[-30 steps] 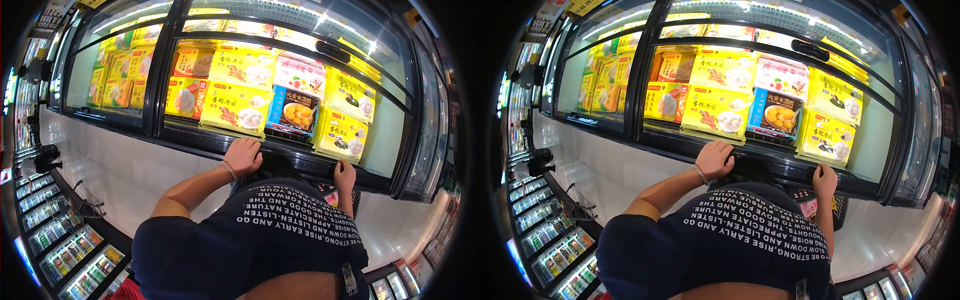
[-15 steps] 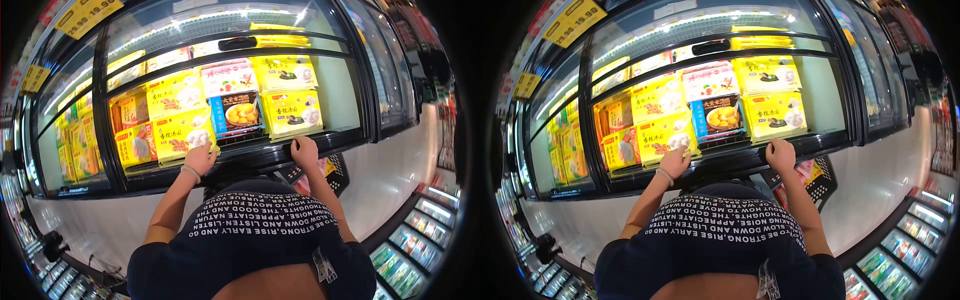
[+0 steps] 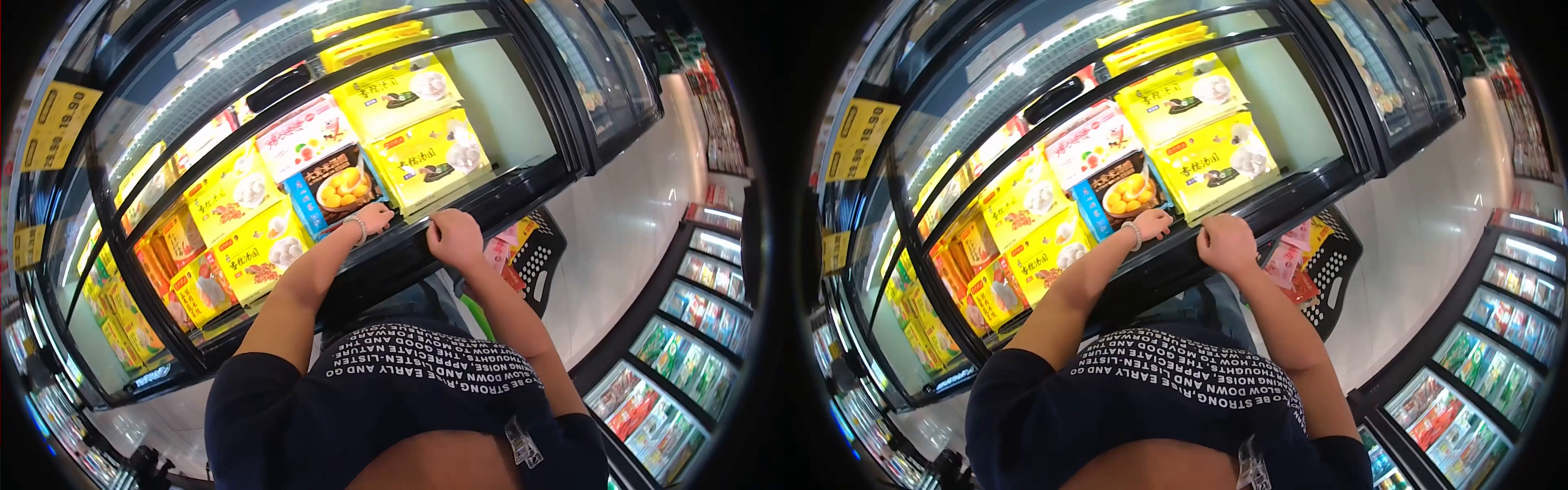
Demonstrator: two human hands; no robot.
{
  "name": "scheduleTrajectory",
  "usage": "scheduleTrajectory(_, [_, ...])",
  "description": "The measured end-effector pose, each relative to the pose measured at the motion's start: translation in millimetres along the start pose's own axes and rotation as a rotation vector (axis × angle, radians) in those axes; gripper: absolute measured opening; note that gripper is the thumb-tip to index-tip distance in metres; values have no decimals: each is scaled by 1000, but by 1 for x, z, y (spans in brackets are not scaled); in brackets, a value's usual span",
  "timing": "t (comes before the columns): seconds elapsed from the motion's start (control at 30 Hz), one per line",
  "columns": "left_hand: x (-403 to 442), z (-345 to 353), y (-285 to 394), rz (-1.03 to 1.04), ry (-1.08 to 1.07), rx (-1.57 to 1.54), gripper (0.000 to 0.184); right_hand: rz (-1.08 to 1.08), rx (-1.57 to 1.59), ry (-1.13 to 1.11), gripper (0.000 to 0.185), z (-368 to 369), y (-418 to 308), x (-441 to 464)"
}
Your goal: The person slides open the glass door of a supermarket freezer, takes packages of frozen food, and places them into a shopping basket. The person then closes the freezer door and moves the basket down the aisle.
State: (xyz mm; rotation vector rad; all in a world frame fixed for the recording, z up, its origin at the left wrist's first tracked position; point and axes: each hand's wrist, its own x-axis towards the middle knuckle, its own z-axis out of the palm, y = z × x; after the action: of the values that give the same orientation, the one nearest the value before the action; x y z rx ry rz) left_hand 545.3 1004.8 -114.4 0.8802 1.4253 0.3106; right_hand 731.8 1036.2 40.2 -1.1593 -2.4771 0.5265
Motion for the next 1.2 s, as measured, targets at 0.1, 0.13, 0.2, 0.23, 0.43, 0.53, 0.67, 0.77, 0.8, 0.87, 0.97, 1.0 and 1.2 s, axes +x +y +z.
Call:
scheduleTrajectory(0.1, [45, 13, -11, -183, -19, -196, 36, -13, 26, 26, 7, 4, 5, -1])
scheduleTrajectory(0.13, [58, 17, -15, -260, -15, -281, 36, -13, 39, 37, 8, 3, 6, 0])
scheduleTrajectory(0.2, [83, 20, -26, -267, 32, -336, 31, 0, 21, -38, 9, 1, 11, -2])
scheduleTrajectory(0.23, [91, 21, -29, -244, 72, -304, 30, -4, 29, -16, 9, 4, 12, -3])
scheduleTrajectory(0.43, [113, 26, -24, -266, 265, -404, 26, -7, 42, 43, 10, 7, 14, -5])
scheduleTrajectory(0.53, [122, 19, -25, -230, 109, -404, 23, -11, 44, 32, 10, 4, 13, -4])
scheduleTrajectory(0.67, [122, 24, -21, -295, 245, -385, 22, -13, 38, -4, 11, 4, 14, -4])
scheduleTrajectory(0.77, [159, 29, -77, -106, 343, -289, 29, -2, 33, -54, 8, 2, 15, -4])
scheduleTrajectory(0.8, [158, 29, -79, -8, 375, -231, 30, 4, 33, -76, 9, 1, 14, -4])
scheduleTrajectory(0.87, [153, 31, -79, 70, 416, -163, 31, 1, 25, -76, 8, 1, 15, -5])
scheduleTrajectory(0.97, [135, 27, -54, 198, 514, -166, 28, 7, 3, -89, 9, 2, 13, -7])
scheduleTrajectory(1.0, [107, 24, -23, 221, 540, -74, 28, 11, -3, -92, 11, 3, 14, -8])
scheduleTrajectory(1.2, [37, 4, 44, 400, 608, -35, 17, 17, -13, -92, 15, 6, 16, -9])
